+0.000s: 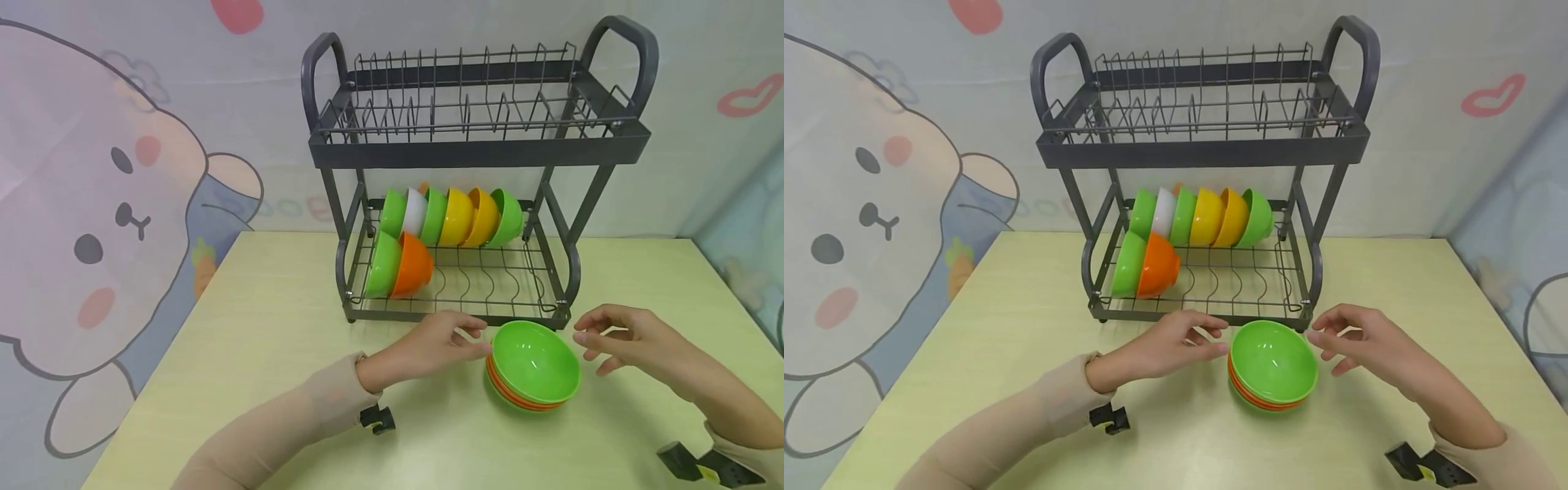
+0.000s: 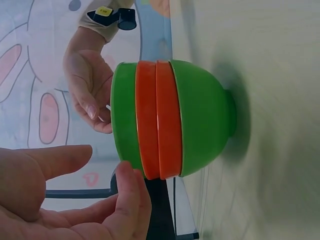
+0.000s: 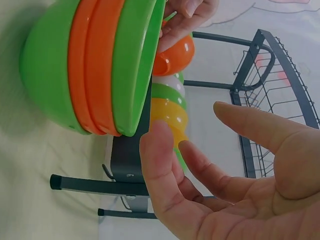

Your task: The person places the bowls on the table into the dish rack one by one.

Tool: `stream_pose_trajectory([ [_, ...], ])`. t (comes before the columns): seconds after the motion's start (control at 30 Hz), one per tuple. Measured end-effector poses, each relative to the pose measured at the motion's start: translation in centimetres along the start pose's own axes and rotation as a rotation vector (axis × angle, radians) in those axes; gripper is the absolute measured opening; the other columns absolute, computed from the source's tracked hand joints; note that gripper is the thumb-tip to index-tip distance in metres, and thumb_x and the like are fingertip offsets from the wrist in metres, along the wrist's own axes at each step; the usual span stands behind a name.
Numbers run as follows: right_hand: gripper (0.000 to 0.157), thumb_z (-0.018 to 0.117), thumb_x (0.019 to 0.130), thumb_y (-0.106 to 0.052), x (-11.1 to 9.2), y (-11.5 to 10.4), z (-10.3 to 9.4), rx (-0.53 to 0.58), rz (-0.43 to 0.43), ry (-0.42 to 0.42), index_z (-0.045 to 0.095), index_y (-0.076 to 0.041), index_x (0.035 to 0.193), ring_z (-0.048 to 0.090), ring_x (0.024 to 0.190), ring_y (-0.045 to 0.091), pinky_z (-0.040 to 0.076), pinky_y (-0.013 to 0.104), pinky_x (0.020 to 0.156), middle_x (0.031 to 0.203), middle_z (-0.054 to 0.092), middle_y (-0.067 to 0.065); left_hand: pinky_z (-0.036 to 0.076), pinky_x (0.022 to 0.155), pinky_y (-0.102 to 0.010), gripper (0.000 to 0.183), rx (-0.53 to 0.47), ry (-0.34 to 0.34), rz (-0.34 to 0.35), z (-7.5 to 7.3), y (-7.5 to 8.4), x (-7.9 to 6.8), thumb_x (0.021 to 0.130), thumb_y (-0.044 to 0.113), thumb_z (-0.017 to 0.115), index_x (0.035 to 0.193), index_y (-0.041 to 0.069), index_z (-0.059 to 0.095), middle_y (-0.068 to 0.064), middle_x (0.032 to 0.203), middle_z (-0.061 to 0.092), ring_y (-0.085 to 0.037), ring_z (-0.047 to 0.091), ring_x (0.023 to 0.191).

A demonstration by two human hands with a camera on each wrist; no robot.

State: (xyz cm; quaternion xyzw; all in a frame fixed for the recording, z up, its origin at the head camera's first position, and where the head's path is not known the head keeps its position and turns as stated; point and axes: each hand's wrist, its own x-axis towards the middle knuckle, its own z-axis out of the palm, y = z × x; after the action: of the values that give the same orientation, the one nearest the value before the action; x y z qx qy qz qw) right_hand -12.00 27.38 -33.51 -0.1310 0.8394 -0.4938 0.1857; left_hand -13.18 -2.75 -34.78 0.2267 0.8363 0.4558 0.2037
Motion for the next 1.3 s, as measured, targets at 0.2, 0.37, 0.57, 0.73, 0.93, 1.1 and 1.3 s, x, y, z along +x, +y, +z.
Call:
stream_pose_trajectory([
  [0.2, 0.033, 0.056, 0.093, -0.026, -0.8, 0.9, 0.7, 0.000, -0.024, 0.052, 0.052, 0.003, 0.107, 0.061, 0.079, 0.022, 0.056, 0.037, 0.066, 0.097, 0.056, 0.017, 0.050, 0.071, -0.016, 0.051, 0.025, -0.010, 0.000, 0.3, 0.1, 0.4, 0.088, 0.035, 0.062, 0.127, 0.003, 0.054, -0.005, 0.111, 0.060, -0.005, 0.062, 0.085],
  [0.37, 0.032, 0.055, 0.093, -0.026, -1.0, 1.3, 1.2, 0.003, -0.032, 0.070, 0.052, 0.003, 0.108, 0.061, 0.080, 0.021, 0.056, 0.036, 0.065, 0.101, 0.056, 0.016, 0.050, 0.070, -0.016, 0.050, 0.032, -0.013, 0.002, 0.5, -0.1, 0.8, 0.088, 0.034, 0.062, 0.126, 0.003, 0.054, -0.004, 0.110, 0.060, -0.006, 0.062, 0.086],
  [0.57, 0.033, 0.055, 0.093, -0.025, -0.9, 1.7, 1.6, 0.030, -0.028, 0.067, 0.051, 0.004, 0.108, 0.062, 0.080, 0.023, 0.056, 0.037, 0.065, 0.100, 0.056, 0.018, 0.051, 0.069, -0.017, 0.049, -0.008, -0.028, -0.002, 0.9, -0.2, 1.1, 0.088, 0.033, 0.062, 0.127, 0.004, 0.053, 0.000, 0.107, 0.060, -0.003, 0.063, 0.081],
  [0.73, 0.034, 0.055, 0.094, -0.025, -0.7, 1.9, 1.9, 0.056, -0.022, 0.062, 0.049, 0.004, 0.111, 0.062, 0.081, 0.026, 0.056, 0.037, 0.065, 0.102, 0.055, 0.019, 0.051, 0.069, -0.017, 0.049, -0.034, -0.028, -0.013, 1.2, -0.3, 1.3, 0.088, 0.031, 0.063, 0.127, 0.003, 0.053, 0.003, 0.104, 0.059, -0.001, 0.062, 0.079],
  [0.93, 0.037, 0.054, 0.094, -0.025, -0.8, 2.1, 2.0, 0.068, -0.017, 0.062, 0.047, 0.005, 0.113, 0.062, 0.082, 0.028, 0.056, 0.037, 0.065, 0.102, 0.054, 0.019, 0.051, 0.067, -0.017, 0.048, -0.036, -0.015, -0.008, 1.6, -0.4, 1.6, 0.087, 0.028, 0.064, 0.126, 0.001, 0.054, 0.002, 0.102, 0.060, -0.002, 0.062, 0.076],
  [1.1, 0.037, 0.055, 0.094, -0.025, -0.7, 2.1, 2.0, 0.074, -0.011, 0.062, 0.046, 0.006, 0.114, 0.062, 0.082, 0.029, 0.056, 0.037, 0.066, 0.102, 0.054, 0.019, 0.051, 0.066, -0.016, 0.047, -0.032, 0.003, -0.008, 1.9, -0.5, 1.7, 0.087, 0.027, 0.064, 0.125, 0.000, 0.054, 0.002, 0.101, 0.060, -0.001, 0.063, 0.071],
  [1.3, 0.037, 0.055, 0.094, -0.025, -0.7, 2.1, 2.0, 0.084, -0.004, 0.055, 0.047, 0.005, 0.113, 0.061, 0.082, 0.030, 0.056, 0.038, 0.066, 0.102, 0.054, 0.019, 0.051, 0.064, -0.016, 0.043, -0.030, 0.030, -0.013, 2.2, -0.3, 1.8, 0.088, 0.023, 0.063, 0.124, 0.001, 0.055, 0.001, 0.100, 0.060, -0.006, 0.066, 0.066],
])
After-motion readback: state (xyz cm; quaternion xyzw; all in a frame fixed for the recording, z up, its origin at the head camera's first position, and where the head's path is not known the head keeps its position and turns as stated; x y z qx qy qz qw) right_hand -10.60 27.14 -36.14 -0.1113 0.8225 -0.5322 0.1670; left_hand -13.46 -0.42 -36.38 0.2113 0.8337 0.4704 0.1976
